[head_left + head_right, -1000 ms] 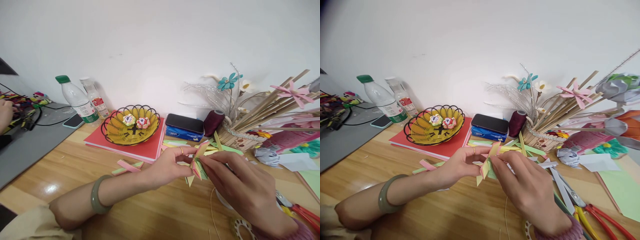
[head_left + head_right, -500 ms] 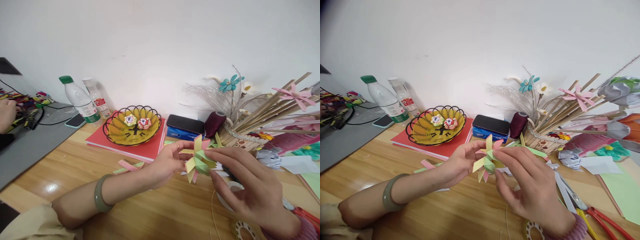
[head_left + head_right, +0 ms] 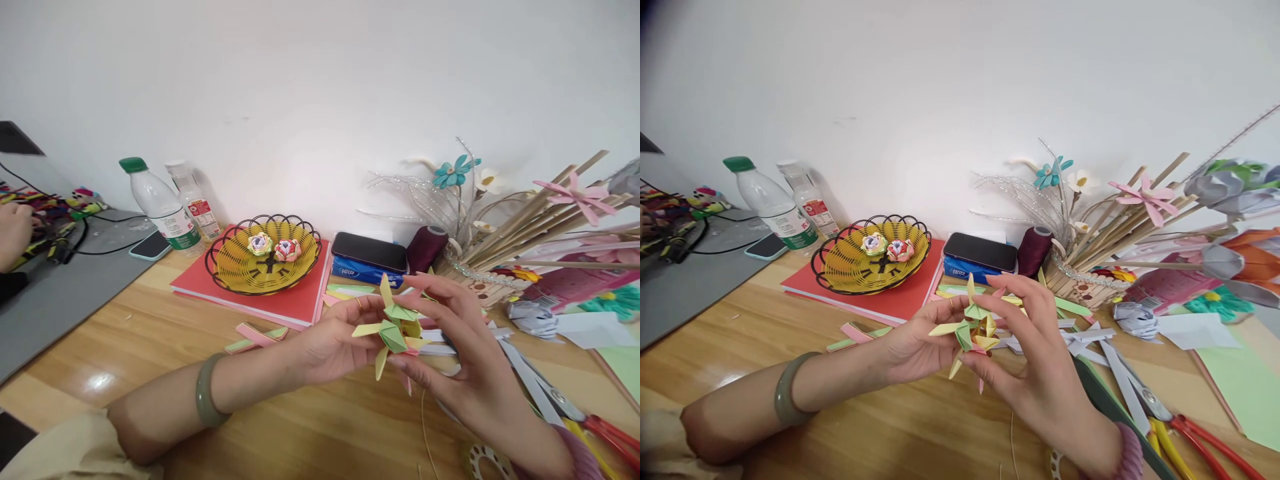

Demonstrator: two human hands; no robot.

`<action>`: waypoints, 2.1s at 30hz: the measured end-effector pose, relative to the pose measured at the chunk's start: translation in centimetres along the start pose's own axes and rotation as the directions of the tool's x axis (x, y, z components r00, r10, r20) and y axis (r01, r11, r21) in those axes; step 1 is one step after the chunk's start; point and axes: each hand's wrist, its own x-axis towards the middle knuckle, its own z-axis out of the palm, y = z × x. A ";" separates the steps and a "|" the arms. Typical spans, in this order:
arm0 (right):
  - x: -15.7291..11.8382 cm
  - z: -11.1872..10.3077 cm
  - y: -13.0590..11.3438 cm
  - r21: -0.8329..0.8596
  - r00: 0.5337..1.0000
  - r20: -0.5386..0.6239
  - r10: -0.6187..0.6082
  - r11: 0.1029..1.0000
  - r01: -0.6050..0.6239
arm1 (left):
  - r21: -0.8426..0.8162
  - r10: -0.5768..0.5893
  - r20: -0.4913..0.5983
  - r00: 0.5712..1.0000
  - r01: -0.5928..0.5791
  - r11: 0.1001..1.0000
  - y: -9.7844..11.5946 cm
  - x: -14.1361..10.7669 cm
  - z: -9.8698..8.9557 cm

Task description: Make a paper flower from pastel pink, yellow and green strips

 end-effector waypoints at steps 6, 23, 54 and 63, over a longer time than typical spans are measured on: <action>-0.1 -0.3 0.1 0.023 0.996 -0.009 -0.084 0.996 0.084 | 0.128 -0.060 -0.123 0.991 0.075 0.989 0.8 0.6 -0.5; 0.0 -0.1 0.5 -0.047 0.996 -0.025 -0.080 0.996 0.078 | 0.328 0.025 -0.065 0.998 -0.002 0.945 1.7 0.7 -0.3; 0.0 -0.4 0.4 0.221 0.973 -0.049 0.224 0.953 -0.208 | 0.561 0.216 0.039 0.976 -0.200 0.803 3.6 0.1 0.2; 0.4 -0.8 -0.2 0.244 0.984 -0.088 0.153 0.961 -0.127 | 0.658 0.178 0.017 0.984 -0.145 0.739 3.4 -0.3 1.0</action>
